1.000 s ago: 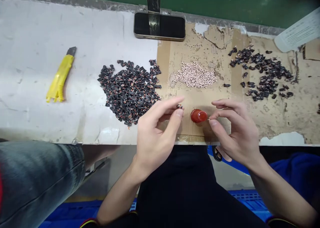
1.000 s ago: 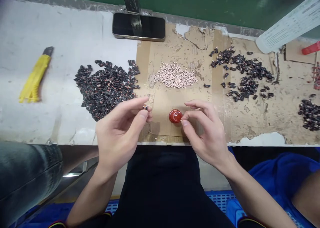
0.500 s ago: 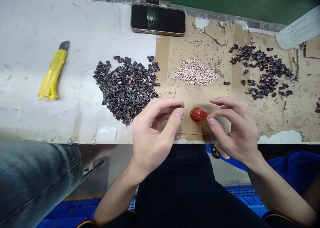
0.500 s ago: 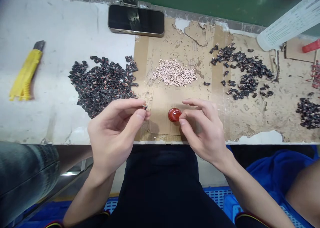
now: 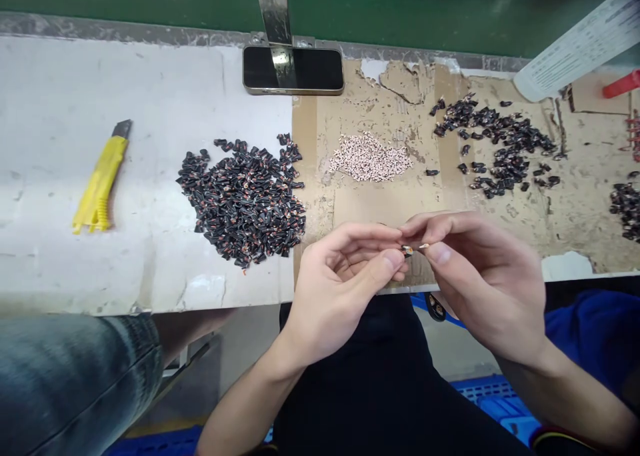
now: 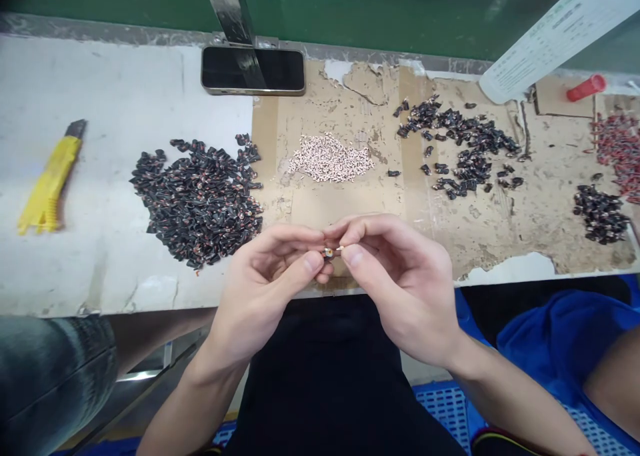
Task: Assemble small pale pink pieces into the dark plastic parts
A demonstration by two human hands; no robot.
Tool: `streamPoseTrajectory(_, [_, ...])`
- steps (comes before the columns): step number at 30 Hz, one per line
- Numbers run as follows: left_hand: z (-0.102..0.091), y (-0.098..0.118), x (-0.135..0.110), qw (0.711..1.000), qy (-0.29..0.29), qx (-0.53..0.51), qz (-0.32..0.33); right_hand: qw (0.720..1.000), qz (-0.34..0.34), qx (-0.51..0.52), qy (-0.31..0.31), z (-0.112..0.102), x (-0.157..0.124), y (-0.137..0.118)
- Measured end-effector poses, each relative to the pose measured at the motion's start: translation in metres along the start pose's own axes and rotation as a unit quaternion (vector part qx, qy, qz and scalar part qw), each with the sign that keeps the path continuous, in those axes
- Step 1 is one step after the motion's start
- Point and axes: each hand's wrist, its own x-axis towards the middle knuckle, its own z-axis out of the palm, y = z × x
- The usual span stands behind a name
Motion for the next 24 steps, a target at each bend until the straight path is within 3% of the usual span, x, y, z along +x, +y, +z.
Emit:
streamPoseTrajectory(16, [0.002,0.014,-0.002,0.999,0.016,0.044,0.020,0.995,-0.074,-0.029,-0.057,-0.002,0.007,-0.002])
streamPoseTrajectory(21, [0.001,0.018,-0.001,0.999,0.008,0.032,0.018,0.995,-0.011,0.050,-0.086,-0.006,0.012,-0.002])
streamPoseTrajectory(24, [0.002,0.020,0.000,1.000,0.002,0.016,0.008,0.993,-0.007,0.057,-0.107,-0.009,0.015,-0.002])
